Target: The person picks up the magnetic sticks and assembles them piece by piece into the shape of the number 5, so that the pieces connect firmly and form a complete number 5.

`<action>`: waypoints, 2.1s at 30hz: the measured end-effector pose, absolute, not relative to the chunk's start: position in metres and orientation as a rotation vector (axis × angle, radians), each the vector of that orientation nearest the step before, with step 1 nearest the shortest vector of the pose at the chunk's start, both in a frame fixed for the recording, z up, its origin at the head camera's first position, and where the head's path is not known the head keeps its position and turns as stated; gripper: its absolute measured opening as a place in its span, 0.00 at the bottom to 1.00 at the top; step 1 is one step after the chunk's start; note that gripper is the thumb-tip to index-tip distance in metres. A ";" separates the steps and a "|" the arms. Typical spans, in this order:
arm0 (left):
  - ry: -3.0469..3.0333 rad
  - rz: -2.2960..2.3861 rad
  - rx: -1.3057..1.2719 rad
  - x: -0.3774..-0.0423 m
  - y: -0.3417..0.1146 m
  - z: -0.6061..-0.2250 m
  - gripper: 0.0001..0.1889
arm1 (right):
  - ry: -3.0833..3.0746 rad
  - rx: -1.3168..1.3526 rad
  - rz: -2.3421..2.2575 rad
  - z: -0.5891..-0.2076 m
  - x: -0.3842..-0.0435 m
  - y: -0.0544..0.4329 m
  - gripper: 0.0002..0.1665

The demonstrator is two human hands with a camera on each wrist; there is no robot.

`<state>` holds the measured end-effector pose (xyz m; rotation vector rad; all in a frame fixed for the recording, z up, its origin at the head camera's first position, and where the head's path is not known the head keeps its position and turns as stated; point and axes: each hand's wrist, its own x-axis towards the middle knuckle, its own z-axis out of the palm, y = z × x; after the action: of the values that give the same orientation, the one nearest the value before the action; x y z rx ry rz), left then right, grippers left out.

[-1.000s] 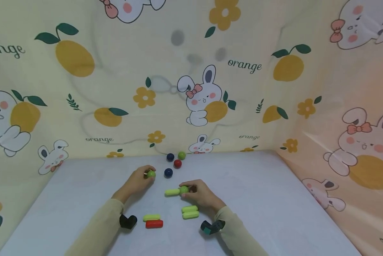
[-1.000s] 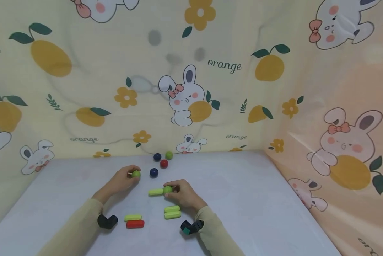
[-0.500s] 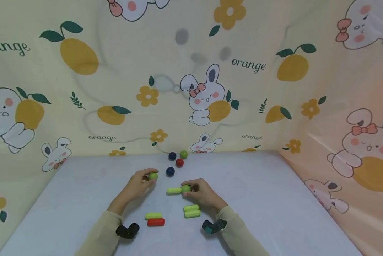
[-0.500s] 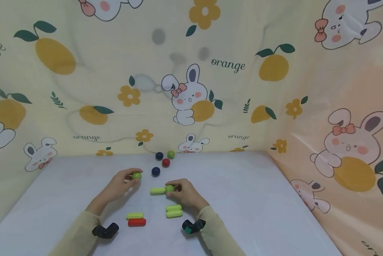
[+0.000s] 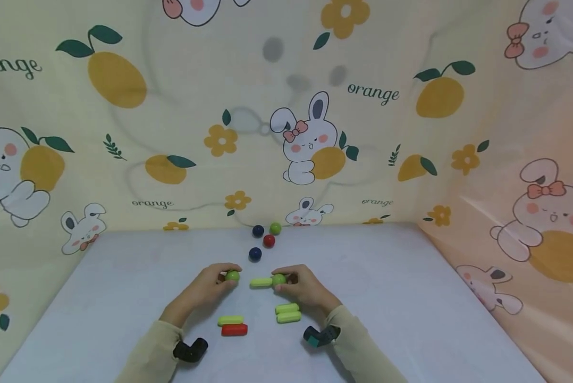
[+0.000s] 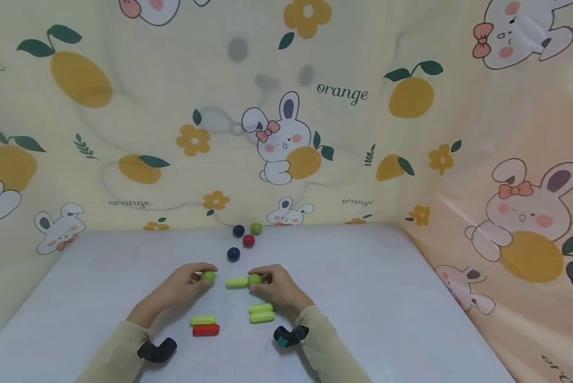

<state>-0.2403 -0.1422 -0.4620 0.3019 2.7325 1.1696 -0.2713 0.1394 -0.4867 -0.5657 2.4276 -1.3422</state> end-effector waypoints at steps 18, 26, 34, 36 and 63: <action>2.747 1.058 0.281 -0.235 -0.124 -0.463 0.19 | 2.439 -0.562 -1.339 -0.484 -0.270 0.139 0.24; 2.736 1.066 0.288 -0.232 -0.121 -0.463 0.17 | 2.447 -0.571 -1.328 -0.484 -0.269 0.137 0.24; 2.744 1.065 0.293 -0.230 -0.120 -0.465 0.19 | 2.449 -0.559 -1.326 -0.483 -0.267 0.136 0.23; 2.743 1.063 0.293 -0.230 -0.120 -0.465 0.19 | 2.442 -0.549 -1.328 -0.483 -0.267 0.136 0.23; 2.738 1.086 0.286 -0.230 -0.120 -0.464 0.19 | 2.448 -0.576 -1.317 -0.484 -0.268 0.136 0.23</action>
<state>-0.2297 -0.1204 -0.4638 0.2861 2.7379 1.0858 -0.2683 0.1360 -0.4838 -0.5761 2.4482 -1.3168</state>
